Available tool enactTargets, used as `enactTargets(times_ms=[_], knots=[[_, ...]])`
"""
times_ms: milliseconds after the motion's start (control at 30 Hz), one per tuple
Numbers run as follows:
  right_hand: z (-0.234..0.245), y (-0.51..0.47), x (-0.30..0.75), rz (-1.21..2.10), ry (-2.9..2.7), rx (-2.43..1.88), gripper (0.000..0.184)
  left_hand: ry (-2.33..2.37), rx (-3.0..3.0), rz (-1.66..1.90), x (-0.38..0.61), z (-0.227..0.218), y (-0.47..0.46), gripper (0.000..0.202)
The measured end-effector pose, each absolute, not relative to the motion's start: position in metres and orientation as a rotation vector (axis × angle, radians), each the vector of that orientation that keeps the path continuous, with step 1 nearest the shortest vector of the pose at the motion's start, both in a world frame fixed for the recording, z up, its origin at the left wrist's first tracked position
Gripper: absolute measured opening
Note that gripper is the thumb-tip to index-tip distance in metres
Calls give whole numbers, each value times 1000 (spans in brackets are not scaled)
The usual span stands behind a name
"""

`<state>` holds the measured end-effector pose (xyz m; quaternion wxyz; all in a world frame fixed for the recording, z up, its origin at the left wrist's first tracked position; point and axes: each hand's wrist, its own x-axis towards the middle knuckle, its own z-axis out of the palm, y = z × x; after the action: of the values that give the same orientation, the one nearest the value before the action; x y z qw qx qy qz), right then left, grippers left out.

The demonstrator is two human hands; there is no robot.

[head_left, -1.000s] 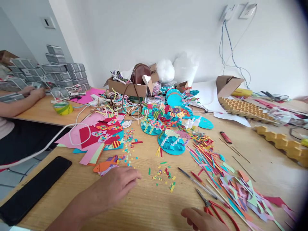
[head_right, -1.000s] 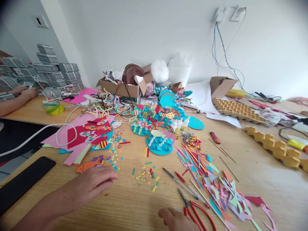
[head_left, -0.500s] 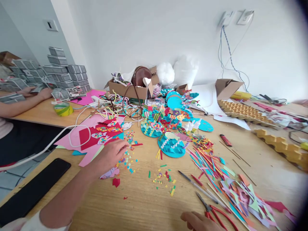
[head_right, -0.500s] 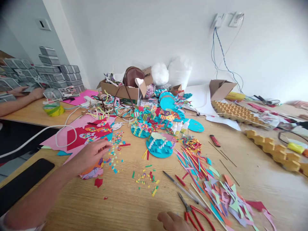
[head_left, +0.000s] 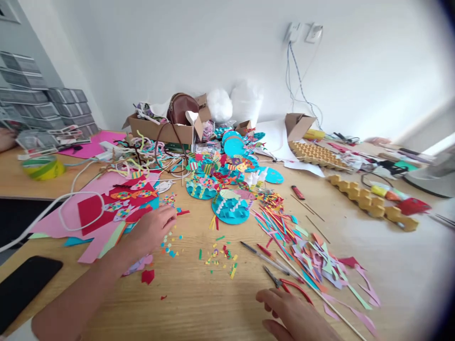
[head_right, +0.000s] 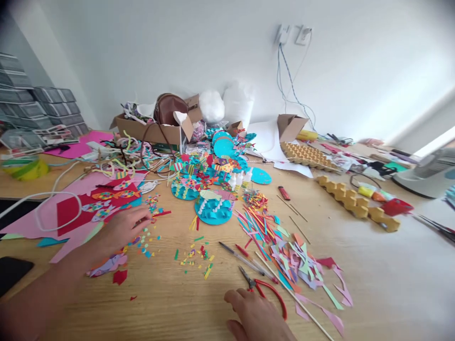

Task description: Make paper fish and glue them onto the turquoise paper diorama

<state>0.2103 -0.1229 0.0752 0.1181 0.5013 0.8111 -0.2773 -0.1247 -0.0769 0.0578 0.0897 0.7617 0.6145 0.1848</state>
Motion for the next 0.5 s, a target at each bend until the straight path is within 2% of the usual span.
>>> enactTargets(times_ms=[200, 333, 433, 500], knots=[[107, -96, 234, -681, 2464, 1474, 19, 1622, 2380, 400, -82, 71, -80, 27], [117, -48, 250, -689, 2576, 1568, 19, 1546, 2327, 349, -58, 72, -85, 33], [105, 7, 263, -803, 2645, 1784, 15, 1422, 2305, 386, -44, 71, -93, 38], [90, 48, 269, -977, 2582, 2125, 8, 1373, 2275, 338, -37, 75, -100, 35]])
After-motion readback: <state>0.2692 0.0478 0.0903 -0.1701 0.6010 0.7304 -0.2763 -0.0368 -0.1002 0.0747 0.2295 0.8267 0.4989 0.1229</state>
